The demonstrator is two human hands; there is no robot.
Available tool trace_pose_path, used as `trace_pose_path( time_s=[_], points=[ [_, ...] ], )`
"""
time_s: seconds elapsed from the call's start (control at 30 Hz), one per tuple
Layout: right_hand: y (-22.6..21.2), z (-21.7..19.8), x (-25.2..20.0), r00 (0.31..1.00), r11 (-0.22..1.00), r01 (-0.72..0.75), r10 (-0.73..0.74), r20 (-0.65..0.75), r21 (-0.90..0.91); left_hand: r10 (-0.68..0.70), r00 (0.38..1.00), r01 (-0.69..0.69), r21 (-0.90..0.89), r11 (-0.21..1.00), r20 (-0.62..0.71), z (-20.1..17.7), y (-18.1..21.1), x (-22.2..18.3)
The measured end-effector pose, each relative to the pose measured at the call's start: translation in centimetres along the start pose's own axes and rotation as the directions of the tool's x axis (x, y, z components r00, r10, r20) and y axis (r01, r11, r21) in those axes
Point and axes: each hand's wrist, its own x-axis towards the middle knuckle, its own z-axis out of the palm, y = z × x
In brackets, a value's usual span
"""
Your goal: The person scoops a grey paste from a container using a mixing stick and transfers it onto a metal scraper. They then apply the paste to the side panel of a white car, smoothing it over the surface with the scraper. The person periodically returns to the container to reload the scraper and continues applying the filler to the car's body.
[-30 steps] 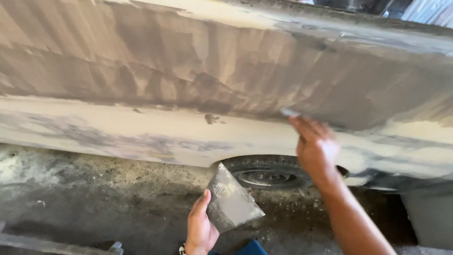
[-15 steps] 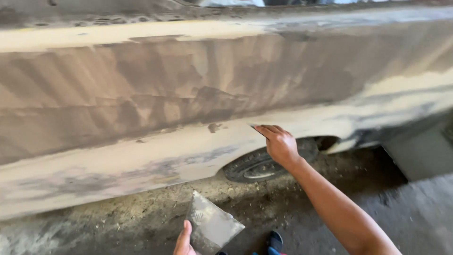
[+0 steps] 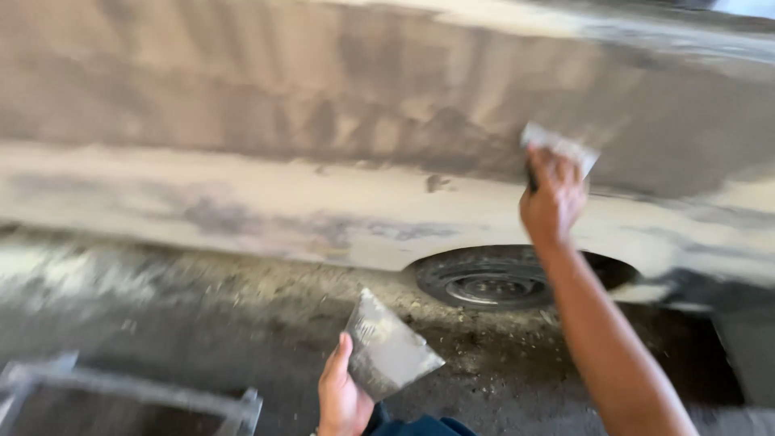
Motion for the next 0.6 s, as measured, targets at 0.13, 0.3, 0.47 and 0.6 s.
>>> trace_pose_path(
  time_s=[0.13, 0.3, 0.47, 0.6],
  points=[
    [-3.9, 6.9, -16.2, 0.619, 0.9, -0.406, 0.143, 0.773, 0.159, 0.059, 0.998, -0.062, -0.089, 0.994, -0.033, 1.2, 1.2, -2.8],
    [-2.7, 11.3, -33.5, 0.373, 0.813, -0.581, 0.216, 0.902, 0.045, 0.256, 0.967, -0.255, -0.096, 0.962, -0.009, -0.5, 1.7, -6.4],
    [-6.0, 9.1, -33.2, 0.317, 0.858, -0.468, -0.062, 0.946, 0.213, 0.449, 0.887, -0.46, -0.15, 0.875, -0.106, -4.9, 1.5, -10.8],
    [-10.6, 7.9, -31.2, 0.191, 0.806, -0.577, -0.025, 0.981, 0.133, 0.544, 0.758, -0.599, -0.057, 0.799, -0.36, -10.6, 0.9, -13.5]
  ],
)
